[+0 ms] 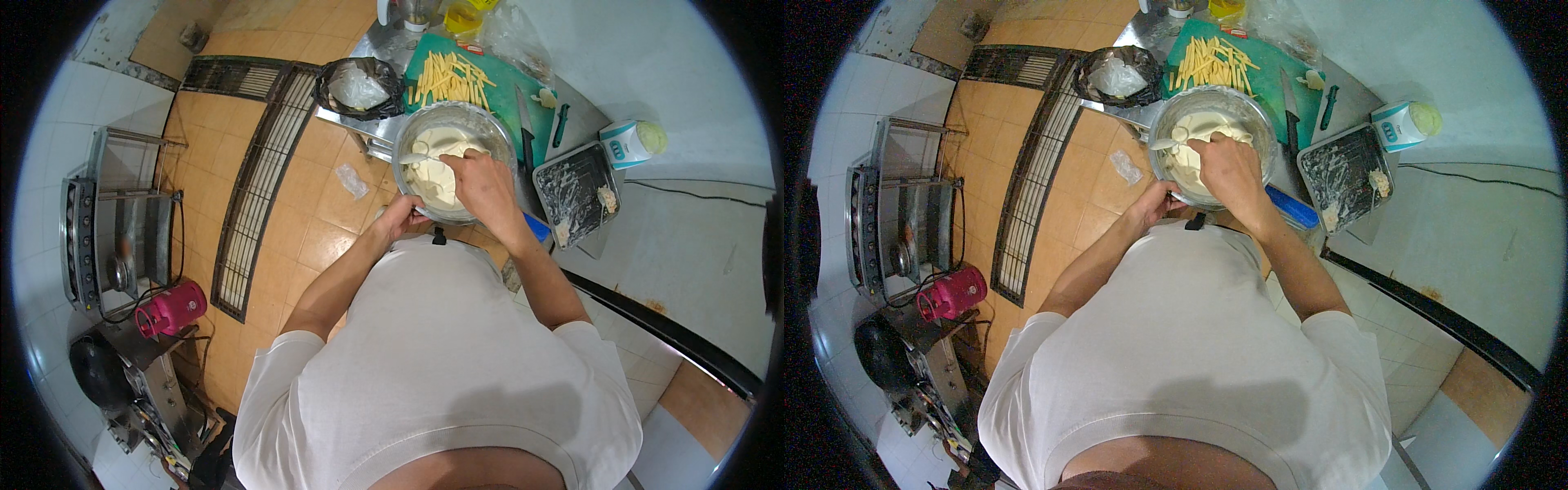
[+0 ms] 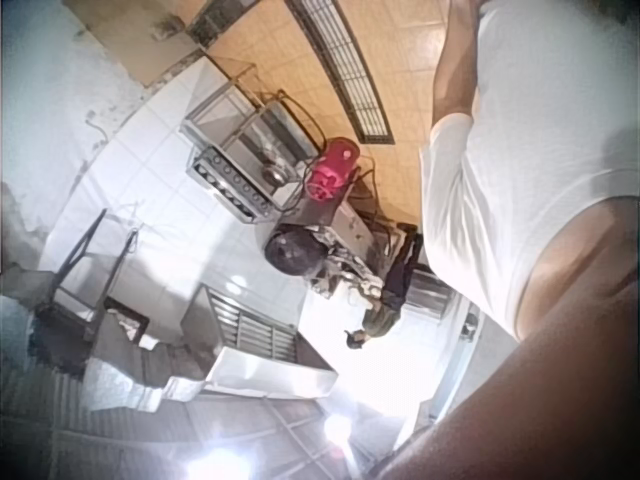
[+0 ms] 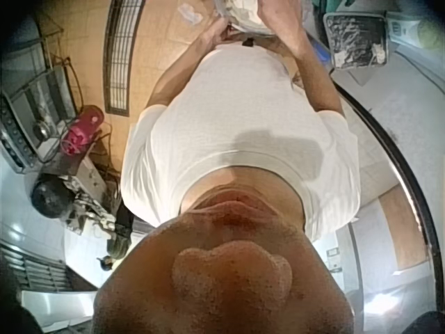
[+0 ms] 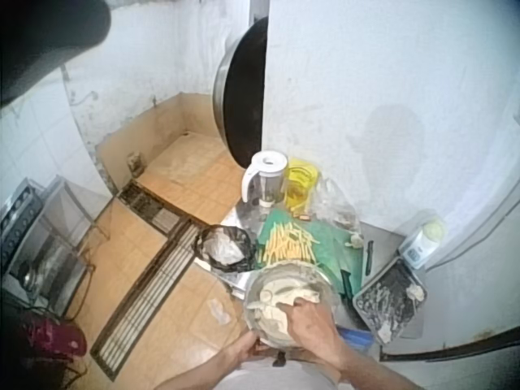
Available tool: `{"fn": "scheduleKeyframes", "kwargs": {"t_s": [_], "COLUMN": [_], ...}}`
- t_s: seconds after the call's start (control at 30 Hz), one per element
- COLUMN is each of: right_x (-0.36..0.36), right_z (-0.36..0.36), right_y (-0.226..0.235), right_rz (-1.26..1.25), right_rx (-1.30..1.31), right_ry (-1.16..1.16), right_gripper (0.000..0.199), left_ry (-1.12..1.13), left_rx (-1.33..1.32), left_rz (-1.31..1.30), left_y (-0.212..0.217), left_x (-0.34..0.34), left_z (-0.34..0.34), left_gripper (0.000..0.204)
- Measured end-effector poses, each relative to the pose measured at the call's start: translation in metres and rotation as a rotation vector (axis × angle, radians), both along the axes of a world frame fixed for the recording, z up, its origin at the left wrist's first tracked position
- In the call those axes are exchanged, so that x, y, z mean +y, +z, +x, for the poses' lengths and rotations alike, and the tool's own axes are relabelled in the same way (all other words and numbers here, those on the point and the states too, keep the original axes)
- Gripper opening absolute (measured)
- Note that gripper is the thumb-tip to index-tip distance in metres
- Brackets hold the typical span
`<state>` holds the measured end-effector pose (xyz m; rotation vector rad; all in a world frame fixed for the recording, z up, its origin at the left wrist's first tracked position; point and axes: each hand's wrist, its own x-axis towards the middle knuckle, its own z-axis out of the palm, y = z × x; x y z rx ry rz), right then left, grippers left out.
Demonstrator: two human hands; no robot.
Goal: The person mixes sliced food ingredients in batter inside a metal bowl using a spoon.
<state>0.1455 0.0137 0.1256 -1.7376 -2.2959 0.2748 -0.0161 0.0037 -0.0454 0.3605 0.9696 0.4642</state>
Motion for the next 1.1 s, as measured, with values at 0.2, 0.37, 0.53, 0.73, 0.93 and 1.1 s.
{"fn": "scheduleKeyframes", "kwargs": {"t_s": [0.2, 0.37, 0.53, 0.73, 0.93, 1.1], "right_x": [0.0, 0.0, -0.001, -0.003, -0.008, -0.011], "right_z": [-0.001, 0.0, -0.001, 0.0, 0.001, 0.001], "right_y": [0.001, 0.002, 0.005, 0.005, 0.003, 0.005], "right_rz": [0.002, 0.008, 0.009, 0.002, -0.001, -0.005], "right_rx": [0.011, 0.025, 0.026, 0.04, 0.066, 0.056], "right_ry": [0.005, -0.004, -0.002, -0.007, -0.024, -0.026], "right_gripper": [0.03, 0.03, 0.03, 0.03, 0.03, 0.029], "left_ry": [0.013, 0.006, 0.003, 0.004, -0.001, -0.011], "left_rx": [0.024, 0.016, -0.003, -0.019, -0.015, -0.022], "left_rz": [-0.015, -0.007, -0.018, -0.028, -0.01, -0.008], "left_y": [-0.003, 0.001, -0.006, -0.01, -0.004, -0.006], "left_x": [-0.001, 0.0, -0.001, 0.0, 0.0, 0.001], "left_z": [0.0, 0.001, 0.0, 0.0, 0.001, 0.0], "left_gripper": [0.043, 0.043, 0.042, 0.048, 0.046, 0.048]}}
